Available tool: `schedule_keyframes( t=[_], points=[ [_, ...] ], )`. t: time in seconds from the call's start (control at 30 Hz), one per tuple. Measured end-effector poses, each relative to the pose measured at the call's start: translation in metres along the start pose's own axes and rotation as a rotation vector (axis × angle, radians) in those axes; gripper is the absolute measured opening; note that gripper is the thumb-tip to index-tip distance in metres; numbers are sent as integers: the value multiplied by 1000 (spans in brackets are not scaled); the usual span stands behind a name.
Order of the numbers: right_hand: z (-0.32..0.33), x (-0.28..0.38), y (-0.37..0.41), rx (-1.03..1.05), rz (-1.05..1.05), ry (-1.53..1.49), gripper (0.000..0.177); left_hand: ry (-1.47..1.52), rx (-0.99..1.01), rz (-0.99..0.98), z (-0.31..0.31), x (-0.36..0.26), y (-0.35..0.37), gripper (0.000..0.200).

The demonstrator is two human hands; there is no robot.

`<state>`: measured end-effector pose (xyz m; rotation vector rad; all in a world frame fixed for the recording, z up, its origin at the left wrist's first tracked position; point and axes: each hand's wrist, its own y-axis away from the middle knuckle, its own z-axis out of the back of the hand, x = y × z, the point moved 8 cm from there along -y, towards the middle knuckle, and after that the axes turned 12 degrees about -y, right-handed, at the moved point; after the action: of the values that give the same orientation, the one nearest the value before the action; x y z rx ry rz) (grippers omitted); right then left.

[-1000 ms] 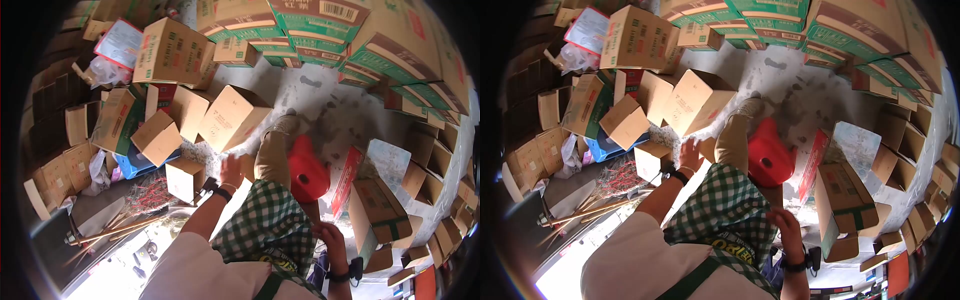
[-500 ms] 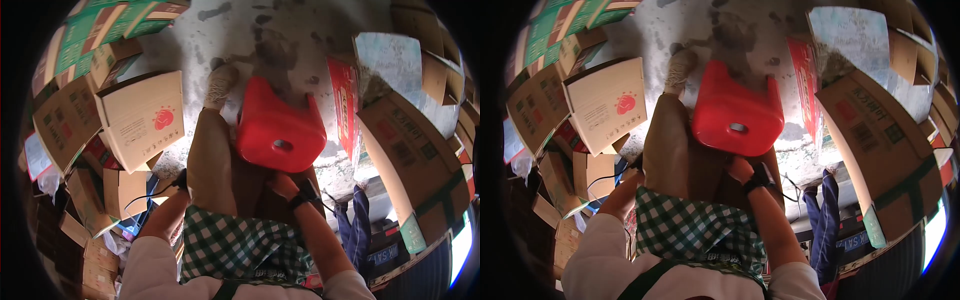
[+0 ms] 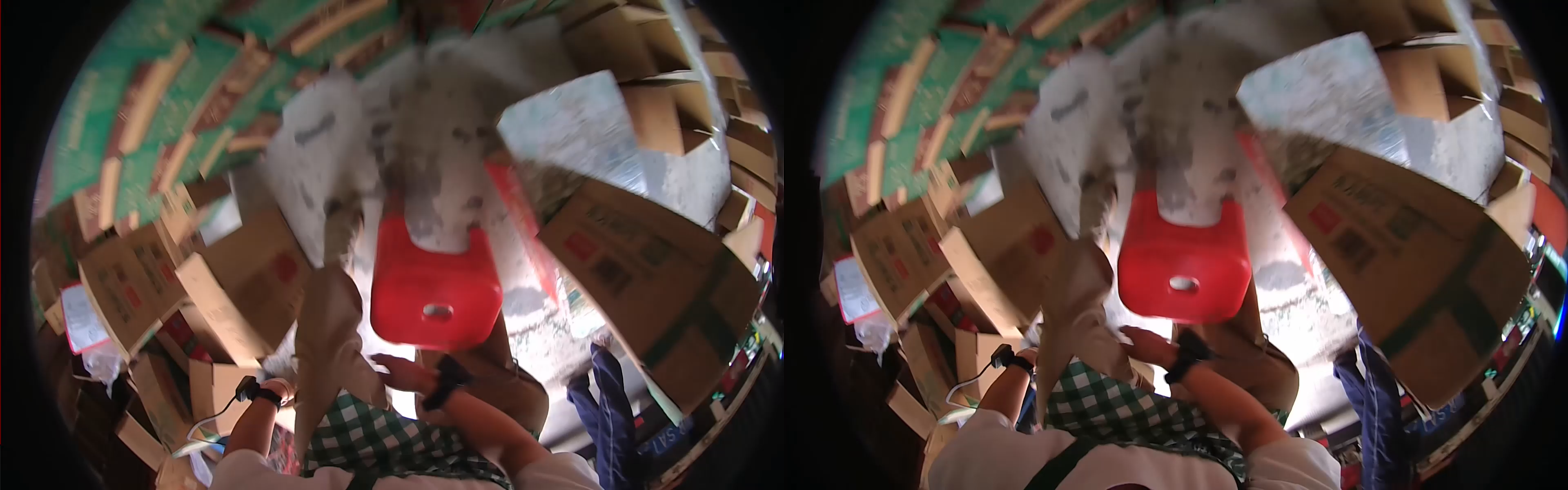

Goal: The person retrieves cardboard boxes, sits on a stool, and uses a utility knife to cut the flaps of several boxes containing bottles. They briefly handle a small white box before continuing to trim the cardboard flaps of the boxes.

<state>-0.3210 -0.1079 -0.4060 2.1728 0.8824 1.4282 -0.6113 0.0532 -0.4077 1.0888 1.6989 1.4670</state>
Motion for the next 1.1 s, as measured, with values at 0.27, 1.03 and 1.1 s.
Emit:
schedule_keyframes(
  t=[0.27, 1.03, 1.1],
  points=[
    [201, -3, 368, -1217, -91, 79, 41, 76, -450, 103, 250, 21, 254, 63],
    [324, 291, 452, -1639, -440, -89, 54, -229, -979, -254, 568, -448, 501, 90],
    [331, 298, 449, -1700, -514, -81, 57, -194, -905, -283, 570, -433, 477, 38]
  ],
)
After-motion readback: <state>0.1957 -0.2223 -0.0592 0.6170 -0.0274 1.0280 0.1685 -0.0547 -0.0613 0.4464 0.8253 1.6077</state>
